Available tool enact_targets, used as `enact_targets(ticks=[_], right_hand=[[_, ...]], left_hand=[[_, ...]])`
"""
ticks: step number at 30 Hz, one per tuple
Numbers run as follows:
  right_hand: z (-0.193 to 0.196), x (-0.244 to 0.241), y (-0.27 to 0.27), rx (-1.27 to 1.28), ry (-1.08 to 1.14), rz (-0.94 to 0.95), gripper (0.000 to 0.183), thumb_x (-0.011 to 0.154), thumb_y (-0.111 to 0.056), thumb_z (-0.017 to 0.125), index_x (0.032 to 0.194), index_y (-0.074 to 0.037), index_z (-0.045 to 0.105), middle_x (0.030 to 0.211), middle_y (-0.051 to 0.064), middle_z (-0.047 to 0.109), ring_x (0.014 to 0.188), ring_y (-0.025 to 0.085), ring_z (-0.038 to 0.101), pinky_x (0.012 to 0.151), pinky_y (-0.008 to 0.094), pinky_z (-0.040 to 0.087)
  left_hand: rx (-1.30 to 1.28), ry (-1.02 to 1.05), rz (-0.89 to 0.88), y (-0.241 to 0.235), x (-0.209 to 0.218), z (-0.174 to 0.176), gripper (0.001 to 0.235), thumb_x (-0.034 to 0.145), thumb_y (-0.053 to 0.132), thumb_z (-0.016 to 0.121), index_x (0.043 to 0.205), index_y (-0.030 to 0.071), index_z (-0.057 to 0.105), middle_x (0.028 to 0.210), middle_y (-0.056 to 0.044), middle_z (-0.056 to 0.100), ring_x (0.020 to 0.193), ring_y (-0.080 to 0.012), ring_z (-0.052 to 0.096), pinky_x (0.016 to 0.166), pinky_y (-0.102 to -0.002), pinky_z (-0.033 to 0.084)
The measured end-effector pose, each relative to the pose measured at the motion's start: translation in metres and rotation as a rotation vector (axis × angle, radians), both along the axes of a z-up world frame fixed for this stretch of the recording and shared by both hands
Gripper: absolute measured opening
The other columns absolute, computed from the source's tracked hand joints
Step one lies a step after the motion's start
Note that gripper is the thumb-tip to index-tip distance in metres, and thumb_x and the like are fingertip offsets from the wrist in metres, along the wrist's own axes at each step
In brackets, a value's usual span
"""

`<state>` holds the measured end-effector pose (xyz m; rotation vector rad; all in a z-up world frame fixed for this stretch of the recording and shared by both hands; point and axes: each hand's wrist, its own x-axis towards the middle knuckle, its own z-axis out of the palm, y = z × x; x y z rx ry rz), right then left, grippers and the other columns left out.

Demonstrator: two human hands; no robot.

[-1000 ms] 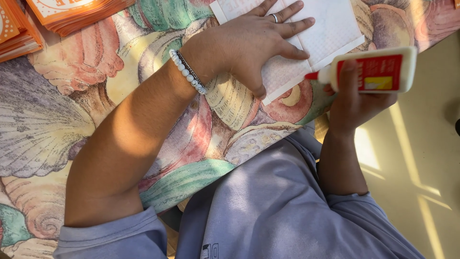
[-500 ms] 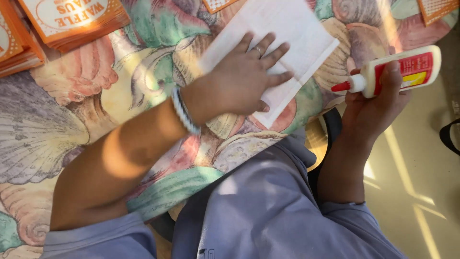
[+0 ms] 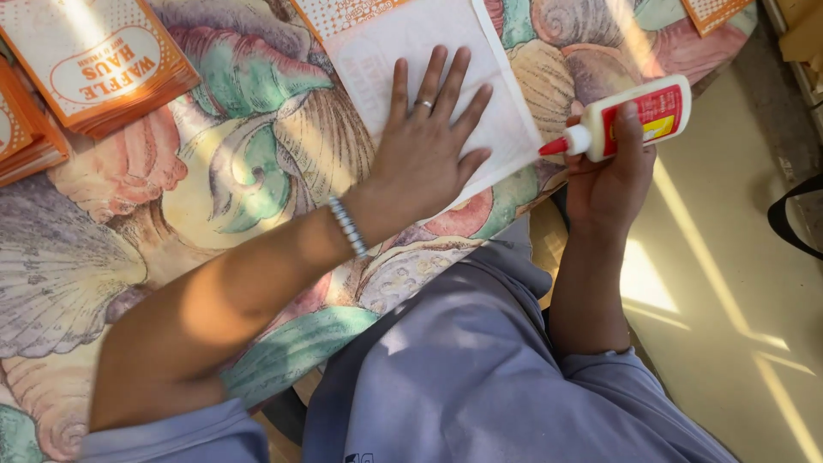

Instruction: Applying glue to paper templates and folding them to assemble bags

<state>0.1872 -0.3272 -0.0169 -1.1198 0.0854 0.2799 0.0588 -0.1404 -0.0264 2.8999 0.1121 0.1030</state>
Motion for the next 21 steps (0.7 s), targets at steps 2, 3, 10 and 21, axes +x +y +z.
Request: enact_targets(ticks=[2, 3, 10, 21], right_hand=[[-0.006, -0.001, 0.002, -0.004, -0.039, 0.011, 0.038, 0.084, -0.027, 0.078, 0.106, -0.001, 0.061, 0.094, 0.025, 0.077, 0.068, 0.025, 0.073, 0.050, 0.030, 0.059], [-0.009, -0.002, 0.001, -0.034, -0.098, 0.039, 0.031, 0.086, -0.021, 0.076, 0.103, 0.001, 0.062, 0.085, 0.020, 0.072, 0.068, 0.027, 0.074, 0.051, 0.033, 0.059], [-0.029, -0.007, -0.008, -0.095, -0.189, 0.139, 0.056, 0.083, -0.016, 0.081, 0.128, 0.006, 0.056, 0.125, 0.024, 0.069, 0.078, 0.035, 0.076, 0.052, 0.042, 0.064], [-0.039, -0.042, 0.001, -0.234, -0.413, 0.157, 0.060, 0.085, -0.014, 0.087, 0.135, -0.004, 0.056, 0.109, 0.012, 0.072, 0.102, 0.023, 0.072, 0.093, 0.040, 0.064]], left_hand=[[0.044, -0.030, 0.097, -0.004, 0.008, 0.005, 0.073, 0.108, 0.062, 0.030, 0.166, 0.018, 0.033, 0.171, -0.021, 0.002, 0.157, -0.0403, -0.005, 0.124, -0.069, -0.005], [0.009, -0.069, 0.085, -0.002, 0.007, 0.013, 0.068, 0.109, 0.055, 0.034, 0.164, 0.013, 0.037, 0.170, -0.022, 0.009, 0.156, -0.0439, 0.000, 0.122, -0.073, -0.003], [-0.112, -0.155, -0.212, 0.020, -0.054, 0.018, 0.057, 0.112, 0.041, 0.034, 0.156, 0.007, 0.046, 0.166, -0.022, 0.034, 0.155, -0.0426, 0.025, 0.125, -0.063, 0.004], [-0.022, -0.191, -0.148, 0.014, -0.056, 0.010, 0.055, 0.111, 0.037, 0.041, 0.159, 0.011, 0.044, 0.167, -0.021, 0.033, 0.155, -0.0415, 0.025, 0.122, -0.068, 0.013]])
